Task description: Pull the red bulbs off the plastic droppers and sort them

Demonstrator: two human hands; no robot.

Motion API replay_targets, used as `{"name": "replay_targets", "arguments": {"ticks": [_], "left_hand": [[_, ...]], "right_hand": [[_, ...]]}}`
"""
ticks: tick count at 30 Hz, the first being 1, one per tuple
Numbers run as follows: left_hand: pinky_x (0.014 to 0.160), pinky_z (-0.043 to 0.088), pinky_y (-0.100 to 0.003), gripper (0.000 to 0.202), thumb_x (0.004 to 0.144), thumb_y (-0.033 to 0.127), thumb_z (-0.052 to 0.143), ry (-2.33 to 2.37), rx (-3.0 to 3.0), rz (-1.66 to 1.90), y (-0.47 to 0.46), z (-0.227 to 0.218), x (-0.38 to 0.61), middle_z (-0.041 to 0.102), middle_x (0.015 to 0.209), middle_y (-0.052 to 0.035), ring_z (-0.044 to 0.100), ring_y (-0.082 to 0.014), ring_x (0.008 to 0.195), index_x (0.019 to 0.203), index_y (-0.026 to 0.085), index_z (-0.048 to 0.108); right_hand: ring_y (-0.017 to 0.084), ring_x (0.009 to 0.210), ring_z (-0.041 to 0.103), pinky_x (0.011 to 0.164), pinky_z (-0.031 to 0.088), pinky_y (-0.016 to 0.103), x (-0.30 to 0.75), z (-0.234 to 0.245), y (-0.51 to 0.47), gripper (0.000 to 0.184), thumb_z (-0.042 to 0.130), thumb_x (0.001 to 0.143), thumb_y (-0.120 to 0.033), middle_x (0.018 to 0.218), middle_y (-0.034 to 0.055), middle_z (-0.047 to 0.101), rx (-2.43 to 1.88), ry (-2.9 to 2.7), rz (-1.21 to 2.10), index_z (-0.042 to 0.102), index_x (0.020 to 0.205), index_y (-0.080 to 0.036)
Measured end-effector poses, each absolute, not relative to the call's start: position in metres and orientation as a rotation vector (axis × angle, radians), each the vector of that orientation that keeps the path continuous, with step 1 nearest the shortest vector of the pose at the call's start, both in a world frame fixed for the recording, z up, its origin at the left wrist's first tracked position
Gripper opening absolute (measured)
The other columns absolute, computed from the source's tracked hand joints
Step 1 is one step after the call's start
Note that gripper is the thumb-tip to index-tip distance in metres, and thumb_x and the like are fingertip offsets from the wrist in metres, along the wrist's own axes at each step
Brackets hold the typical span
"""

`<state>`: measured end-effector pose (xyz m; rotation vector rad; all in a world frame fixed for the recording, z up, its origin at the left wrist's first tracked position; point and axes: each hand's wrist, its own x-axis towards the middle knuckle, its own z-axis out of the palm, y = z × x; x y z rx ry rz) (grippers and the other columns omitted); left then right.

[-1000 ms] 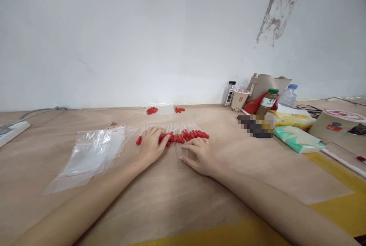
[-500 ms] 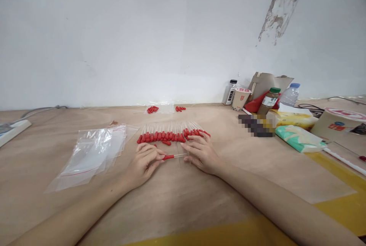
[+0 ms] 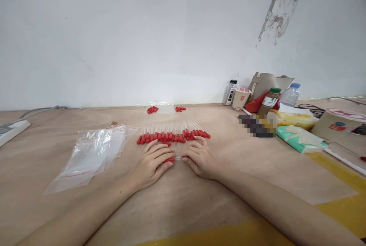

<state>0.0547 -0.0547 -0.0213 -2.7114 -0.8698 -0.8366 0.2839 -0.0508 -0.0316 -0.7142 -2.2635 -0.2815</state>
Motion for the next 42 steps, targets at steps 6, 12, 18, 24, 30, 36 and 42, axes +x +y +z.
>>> {"name": "replay_targets", "arguments": {"ticks": [6, 12, 18, 24, 30, 36, 42], "left_hand": [[0.1, 0.029, -0.042, 0.016, 0.089, 0.024, 0.047, -0.861, -2.756, -0.82, -0.055, -0.019, 0.055, 0.065, 0.104, -0.0011, 0.052, -0.0184, 0.107, 0.089, 0.023, 0.063], [0.095, 0.033, -0.042, 0.018, 0.088, 0.021, 0.044, -0.882, -2.782, -0.823, -0.055, -0.018, 0.056, 0.062, 0.105, -0.0029, 0.05, -0.0192, 0.105, 0.081, 0.022, 0.061], [0.097, 0.032, -0.045, 0.017, 0.087, 0.018, 0.042, -0.87, -2.767, -0.842, -0.058, -0.018, 0.056, 0.057, 0.109, -0.0063, 0.048, -0.0209, 0.106, 0.084, 0.021, 0.058], [0.088, 0.04, -0.038, 0.017, 0.089, 0.018, 0.041, -0.98, -2.72, -0.92, -0.058, -0.018, 0.035, 0.056, 0.103, -0.0065, 0.052, -0.0193, 0.098, 0.087, 0.019, 0.058], [0.072, 0.047, -0.03, 0.023, 0.089, 0.026, 0.043, -1.301, -2.543, -1.073, -0.05, -0.021, 0.025, 0.051, 0.091, -0.0056, 0.053, -0.0163, 0.081, 0.104, 0.02, 0.059], [0.06, 0.047, -0.027, 0.017, 0.082, 0.035, 0.054, -1.605, -2.418, -1.157, -0.035, -0.022, 0.004, 0.056, 0.081, -0.0013, 0.055, -0.0147, 0.069, 0.087, 0.019, 0.054], [0.059, 0.047, -0.026, 0.02, 0.081, 0.04, 0.056, -1.488, -2.566, -1.084, -0.031, -0.022, -0.005, 0.057, 0.08, -0.0003, 0.055, -0.0133, 0.067, 0.081, 0.02, 0.055]], "right_hand": [[0.013, 0.07, 0.044, 0.089, 0.027, 0.039, 0.284, -0.03, -0.053, 0.018, 0.047, 0.087, -0.022, 0.06, -0.0013, 0.057, -0.666, -2.263, -0.296, 0.062, 0.079, -0.02], [0.013, 0.067, 0.042, 0.085, 0.027, 0.037, 0.284, -0.029, -0.055, 0.019, 0.046, 0.086, -0.022, 0.058, -0.0019, 0.056, -0.668, -2.282, -0.302, 0.062, 0.076, -0.019], [0.014, 0.067, 0.043, 0.085, 0.028, 0.037, 0.286, -0.029, -0.056, 0.022, 0.045, 0.087, -0.024, 0.057, -0.0012, 0.055, -0.705, -2.301, -0.27, 0.062, 0.074, -0.021], [0.014, 0.067, 0.046, 0.082, 0.028, 0.037, 0.305, -0.03, -0.048, 0.022, 0.046, 0.088, -0.025, 0.058, -0.0005, 0.059, -0.83, -2.178, -0.17, 0.065, 0.08, -0.021], [0.013, 0.065, 0.052, 0.076, 0.03, 0.033, 0.298, -0.031, -0.045, 0.014, 0.052, 0.084, -0.027, 0.071, 0.0006, 0.067, -0.978, -1.983, -0.102, 0.064, 0.081, -0.021], [0.013, 0.068, 0.052, 0.075, 0.028, 0.033, 0.285, -0.031, -0.045, 0.013, 0.051, 0.082, -0.021, 0.074, 0.0002, 0.068, -0.997, -2.07, -0.268, 0.064, 0.079, -0.021], [0.014, 0.072, 0.049, 0.076, 0.026, 0.035, 0.278, -0.033, -0.044, 0.016, 0.051, 0.084, -0.026, 0.074, 0.0011, 0.067, -0.96, -2.201, -0.329, 0.067, 0.083, -0.023]]}}
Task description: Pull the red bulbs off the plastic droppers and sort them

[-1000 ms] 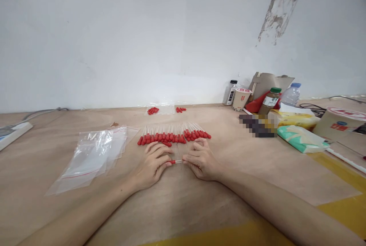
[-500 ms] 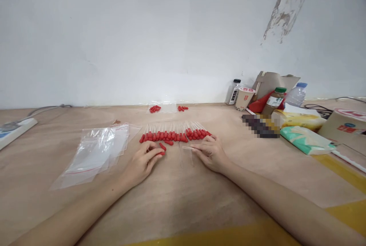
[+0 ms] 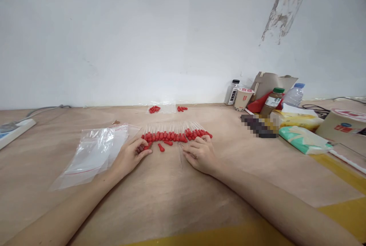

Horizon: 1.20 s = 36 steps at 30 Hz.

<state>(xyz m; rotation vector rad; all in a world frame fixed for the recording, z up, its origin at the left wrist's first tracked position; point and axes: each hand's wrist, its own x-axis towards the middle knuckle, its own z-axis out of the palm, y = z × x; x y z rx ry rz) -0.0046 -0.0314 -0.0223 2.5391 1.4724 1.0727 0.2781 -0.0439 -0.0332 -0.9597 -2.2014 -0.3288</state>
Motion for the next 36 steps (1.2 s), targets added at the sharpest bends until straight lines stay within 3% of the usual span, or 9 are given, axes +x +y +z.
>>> {"name": "replay_targets", "arguments": {"ticks": [6, 12, 17, 25, 30, 33, 36], "left_hand": [[0.061, 0.047, -0.026, 0.021, 0.083, 0.04, 0.054, 1.322, 2.606, 0.946, -0.034, -0.025, -0.002, 0.058, 0.084, -0.0017, 0.055, -0.0123, 0.068, 0.084, 0.02, 0.06], [0.076, 0.045, -0.031, 0.022, 0.082, 0.041, 0.056, 1.358, 2.693, 1.073, -0.028, -0.013, 0.011, 0.06, 0.09, -0.003, 0.055, -0.0173, 0.084, 0.089, 0.021, 0.061], [0.078, 0.042, -0.034, 0.022, 0.081, 0.041, 0.056, 1.442, 2.811, 0.95, -0.015, 0.007, 0.043, 0.059, 0.087, -0.0033, 0.053, -0.0196, 0.085, 0.083, 0.02, 0.061], [0.081, 0.038, -0.037, 0.02, 0.079, 0.039, 0.058, 1.446, 2.844, 0.787, 0.015, 0.005, 0.07, 0.058, 0.091, -0.0028, 0.051, -0.0225, 0.092, 0.076, 0.02, 0.056], [0.081, 0.039, -0.038, 0.017, 0.081, 0.033, 0.056, 1.423, 2.885, 0.858, 0.017, -0.001, 0.073, 0.06, 0.091, -0.0048, 0.053, -0.0228, 0.091, 0.072, 0.018, 0.054], [0.078, 0.041, -0.036, 0.016, 0.084, 0.029, 0.051, 1.472, 2.802, 1.031, 0.005, -0.001, 0.074, 0.062, 0.084, -0.0048, 0.055, -0.0213, 0.085, 0.074, 0.018, 0.054], [0.071, 0.045, -0.033, 0.015, 0.088, 0.029, 0.046, 1.476, 2.619, 1.168, -0.015, 0.003, 0.068, 0.063, 0.073, -0.0017, 0.059, -0.0177, 0.072, 0.082, 0.018, 0.054]], "right_hand": [[0.018, 0.08, 0.05, 0.081, 0.026, 0.038, 0.276, -0.024, -0.053, 0.037, 0.057, 0.077, -0.052, 0.078, 0.0029, 0.066, -0.951, -2.327, -0.176, 0.066, 0.099, -0.023], [0.02, 0.083, 0.05, 0.082, 0.026, 0.04, 0.274, -0.024, -0.055, 0.047, 0.053, 0.075, -0.062, 0.081, 0.0048, 0.066, -0.951, -2.387, -0.193, 0.065, 0.095, -0.022], [0.02, 0.085, 0.051, 0.083, 0.028, 0.041, 0.272, -0.026, -0.055, 0.051, 0.051, 0.075, -0.065, 0.083, 0.0055, 0.067, -0.958, -2.38, -0.17, 0.064, 0.099, -0.022], [0.021, 0.096, 0.053, 0.097, 0.021, 0.048, 0.281, -0.024, -0.061, 0.057, 0.057, 0.072, -0.061, 0.096, 0.0068, 0.066, -0.919, -2.352, 0.011, 0.056, 0.115, -0.023], [0.022, 0.097, 0.053, 0.097, 0.022, 0.05, 0.291, -0.024, -0.062, 0.043, 0.06, 0.075, -0.051, 0.098, 0.0071, 0.066, -0.949, -2.265, 0.035, 0.06, 0.108, -0.023], [0.021, 0.094, 0.054, 0.097, 0.025, 0.049, 0.293, -0.027, -0.059, 0.033, 0.06, 0.078, -0.041, 0.096, 0.0061, 0.067, -0.987, -2.209, 0.011, 0.061, 0.105, -0.022], [0.022, 0.1, 0.053, 0.097, 0.03, 0.047, 0.295, -0.029, -0.055, 0.037, 0.058, 0.079, -0.034, 0.107, 0.0096, 0.063, -0.987, -2.149, -0.078, 0.058, 0.113, -0.02]]}}
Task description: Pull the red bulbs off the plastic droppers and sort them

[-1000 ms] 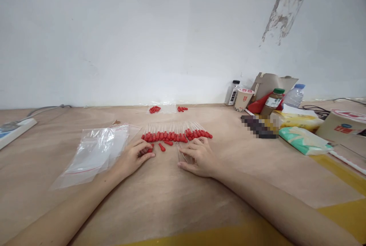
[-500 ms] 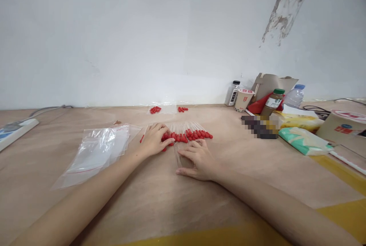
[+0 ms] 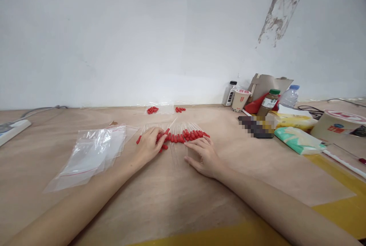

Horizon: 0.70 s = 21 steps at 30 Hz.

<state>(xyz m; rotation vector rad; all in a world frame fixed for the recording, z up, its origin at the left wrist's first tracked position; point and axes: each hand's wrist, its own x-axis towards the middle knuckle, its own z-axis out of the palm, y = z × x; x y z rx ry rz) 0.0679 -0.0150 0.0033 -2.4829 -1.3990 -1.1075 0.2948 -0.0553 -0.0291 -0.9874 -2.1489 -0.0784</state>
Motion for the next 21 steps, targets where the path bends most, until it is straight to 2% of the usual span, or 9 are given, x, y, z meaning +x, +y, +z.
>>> {"name": "replay_targets", "arguments": {"ticks": [2, 5, 8, 11, 14, 18, 21], "left_hand": [[0.069, 0.047, -0.031, 0.014, 0.089, 0.027, 0.043, -1.379, -2.59, -1.182, -0.03, 0.005, 0.06, 0.065, 0.073, -0.0001, 0.061, -0.0156, 0.069, 0.088, 0.019, 0.054], [0.073, 0.05, -0.029, 0.013, 0.089, 0.024, 0.043, -1.192, -2.704, -1.178, -0.05, 0.002, 0.046, 0.067, 0.088, -0.0021, 0.063, -0.0152, 0.081, 0.088, 0.019, 0.056], [0.075, 0.05, -0.028, 0.01, 0.087, 0.019, 0.045, -1.088, -2.7, -1.155, -0.06, -0.011, 0.037, 0.066, 0.097, -0.0041, 0.063, -0.0151, 0.087, 0.089, 0.019, 0.055], [0.073, 0.05, -0.025, 0.008, 0.087, 0.016, 0.046, -1.02, -2.725, -1.18, -0.062, -0.024, 0.036, 0.065, 0.096, -0.0046, 0.064, -0.0139, 0.084, 0.086, 0.019, 0.053], [0.076, 0.05, -0.025, 0.009, 0.087, 0.013, 0.046, -0.945, -2.77, -1.181, -0.061, -0.03, 0.04, 0.064, 0.098, -0.0053, 0.063, -0.0135, 0.086, 0.084, 0.018, 0.053], [0.075, 0.05, -0.025, 0.009, 0.087, 0.014, 0.046, -0.913, -2.822, -1.191, -0.061, -0.032, 0.046, 0.064, 0.098, -0.0058, 0.062, -0.013, 0.086, 0.085, 0.018, 0.054], [0.079, 0.048, -0.029, 0.012, 0.086, 0.019, 0.05, -0.931, -2.81, -1.149, -0.063, -0.028, 0.05, 0.064, 0.097, -0.006, 0.06, -0.0159, 0.091, 0.097, 0.019, 0.056]], "right_hand": [[0.025, 0.111, 0.048, 0.096, 0.033, 0.046, 0.295, -0.03, -0.053, 0.047, 0.058, 0.079, -0.033, 0.122, 0.0138, 0.053, -0.968, -2.127, -0.169, 0.052, 0.123, -0.018], [0.03, 0.124, 0.036, 0.098, 0.033, 0.047, 0.295, -0.028, -0.053, 0.06, 0.058, 0.078, -0.037, 0.136, 0.0179, 0.037, -0.957, -2.139, -0.3, 0.042, 0.132, -0.016], [0.03, 0.128, 0.031, 0.103, 0.023, 0.053, 0.294, -0.025, -0.055, 0.057, 0.056, 0.08, -0.041, 0.137, 0.0144, 0.039, -0.94, -2.223, -0.369, 0.044, 0.131, -0.02], [0.028, 0.126, 0.035, 0.106, 0.011, 0.055, 0.292, -0.027, -0.057, 0.043, 0.052, 0.083, -0.044, 0.128, 0.0068, 0.052, -0.89, -2.307, -0.363, 0.052, 0.123, -0.028], [0.024, 0.121, 0.043, 0.107, 0.004, 0.053, 0.289, -0.032, -0.056, 0.03, 0.05, 0.085, -0.043, 0.113, 0.0022, 0.063, -0.826, -2.3, -0.312, 0.061, 0.11, -0.03], [0.02, 0.112, 0.051, 0.107, 0.006, 0.051, 0.285, -0.035, -0.054, 0.021, 0.048, 0.088, -0.035, 0.091, -0.0003, 0.071, -0.788, -2.253, -0.241, 0.065, 0.098, -0.028], [0.019, 0.106, 0.055, 0.106, 0.008, 0.051, 0.283, -0.035, -0.054, 0.019, 0.049, 0.088, -0.031, 0.079, -0.0004, 0.071, -0.771, -2.217, -0.226, 0.066, 0.09, -0.025]]}}
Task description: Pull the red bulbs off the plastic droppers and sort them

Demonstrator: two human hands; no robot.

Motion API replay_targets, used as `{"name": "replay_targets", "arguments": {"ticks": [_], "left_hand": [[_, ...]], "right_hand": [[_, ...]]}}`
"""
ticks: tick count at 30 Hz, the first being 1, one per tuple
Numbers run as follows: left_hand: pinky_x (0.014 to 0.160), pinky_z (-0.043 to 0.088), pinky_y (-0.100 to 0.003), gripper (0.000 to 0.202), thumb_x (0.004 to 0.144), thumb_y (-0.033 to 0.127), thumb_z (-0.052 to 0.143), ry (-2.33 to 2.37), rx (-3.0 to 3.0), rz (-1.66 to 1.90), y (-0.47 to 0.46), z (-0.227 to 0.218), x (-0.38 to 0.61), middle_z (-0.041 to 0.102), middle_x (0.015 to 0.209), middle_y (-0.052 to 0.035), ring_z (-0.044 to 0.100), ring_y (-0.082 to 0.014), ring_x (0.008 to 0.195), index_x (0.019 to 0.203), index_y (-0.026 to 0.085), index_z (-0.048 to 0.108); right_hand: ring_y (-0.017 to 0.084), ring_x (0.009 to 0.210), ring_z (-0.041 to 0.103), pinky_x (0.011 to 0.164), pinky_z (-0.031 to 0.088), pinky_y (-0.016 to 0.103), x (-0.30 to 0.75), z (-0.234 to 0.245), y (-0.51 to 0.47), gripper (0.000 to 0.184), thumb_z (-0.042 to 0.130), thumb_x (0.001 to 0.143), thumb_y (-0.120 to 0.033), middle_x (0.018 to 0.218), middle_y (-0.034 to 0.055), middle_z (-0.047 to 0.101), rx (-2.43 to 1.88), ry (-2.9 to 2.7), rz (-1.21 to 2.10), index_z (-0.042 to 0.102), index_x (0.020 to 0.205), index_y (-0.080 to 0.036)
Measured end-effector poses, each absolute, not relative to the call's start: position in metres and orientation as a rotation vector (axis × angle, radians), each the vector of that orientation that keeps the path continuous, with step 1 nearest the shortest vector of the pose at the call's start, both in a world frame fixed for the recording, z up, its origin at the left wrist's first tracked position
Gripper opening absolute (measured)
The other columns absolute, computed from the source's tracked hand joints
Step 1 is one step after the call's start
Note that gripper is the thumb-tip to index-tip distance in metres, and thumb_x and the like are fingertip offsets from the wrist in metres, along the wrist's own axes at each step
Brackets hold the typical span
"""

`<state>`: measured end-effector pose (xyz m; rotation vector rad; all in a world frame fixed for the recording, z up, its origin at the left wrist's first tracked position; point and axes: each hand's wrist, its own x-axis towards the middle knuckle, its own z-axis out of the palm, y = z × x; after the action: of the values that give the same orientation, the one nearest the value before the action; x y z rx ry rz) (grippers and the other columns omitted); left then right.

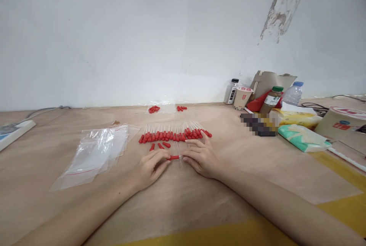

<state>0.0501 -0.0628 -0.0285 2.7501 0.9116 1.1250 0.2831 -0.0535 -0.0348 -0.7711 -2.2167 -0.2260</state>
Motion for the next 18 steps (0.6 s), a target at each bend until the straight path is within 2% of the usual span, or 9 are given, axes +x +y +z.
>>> {"name": "replay_targets", "arguments": {"ticks": [2, 4, 9, 13, 18], "left_hand": [[0.084, 0.044, -0.035, 0.023, 0.085, 0.025, 0.054, 0.947, 2.825, 1.066, -0.064, -0.024, 0.053, 0.065, 0.1, -0.006, 0.058, -0.019, 0.096, 0.107, 0.02, 0.056], [0.085, 0.041, -0.037, 0.024, 0.084, 0.029, 0.056, 0.95, 2.905, 0.992, -0.064, -0.02, 0.055, 0.065, 0.102, -0.0045, 0.056, -0.0207, 0.099, 0.108, 0.023, 0.058], [0.083, 0.036, -0.035, 0.015, 0.087, 0.03, 0.052, 0.95, 2.929, 0.949, -0.062, -0.017, 0.057, 0.068, 0.09, -0.0007, 0.056, -0.018, 0.092, 0.092, 0.024, 0.065], [0.082, 0.034, -0.034, 0.016, 0.088, 0.027, 0.049, 0.954, 2.911, 0.914, -0.063, -0.017, 0.058, 0.065, 0.082, -0.0003, 0.054, -0.0168, 0.087, 0.079, 0.02, 0.061], [0.082, 0.032, -0.035, 0.015, 0.088, 0.022, 0.047, 0.935, 2.899, 0.892, -0.066, -0.014, 0.06, 0.063, 0.079, 0.0003, 0.052, -0.0163, 0.086, 0.076, 0.019, 0.056]], "right_hand": [[0.018, 0.1, 0.057, 0.106, 0.008, 0.051, 0.282, -0.035, -0.054, 0.017, 0.05, 0.087, -0.031, 0.076, -0.0009, 0.07, -0.742, -2.198, -0.238, 0.066, 0.087, -0.024], [0.017, 0.093, 0.058, 0.106, 0.007, 0.05, 0.281, -0.035, -0.055, 0.015, 0.052, 0.086, -0.031, 0.075, -0.0024, 0.07, -0.709, -2.183, -0.259, 0.066, 0.085, -0.024], [0.013, 0.081, 0.056, 0.105, 0.01, 0.048, 0.279, -0.034, -0.057, 0.014, 0.052, 0.086, -0.028, 0.069, -0.0044, 0.067, -0.67, -2.202, -0.298, 0.066, 0.085, -0.025], [0.013, 0.076, 0.053, 0.103, 0.015, 0.046, 0.279, -0.032, -0.06, 0.016, 0.05, 0.087, -0.026, 0.063, -0.0045, 0.064, -0.66, -2.224, -0.328, 0.065, 0.08, -0.024], [0.011, 0.072, 0.052, 0.101, 0.018, 0.044, 0.277, -0.029, -0.063, 0.016, 0.05, 0.086, -0.024, 0.059, -0.0052, 0.062, -0.653, -2.236, -0.373, 0.064, 0.077, -0.022]]}}
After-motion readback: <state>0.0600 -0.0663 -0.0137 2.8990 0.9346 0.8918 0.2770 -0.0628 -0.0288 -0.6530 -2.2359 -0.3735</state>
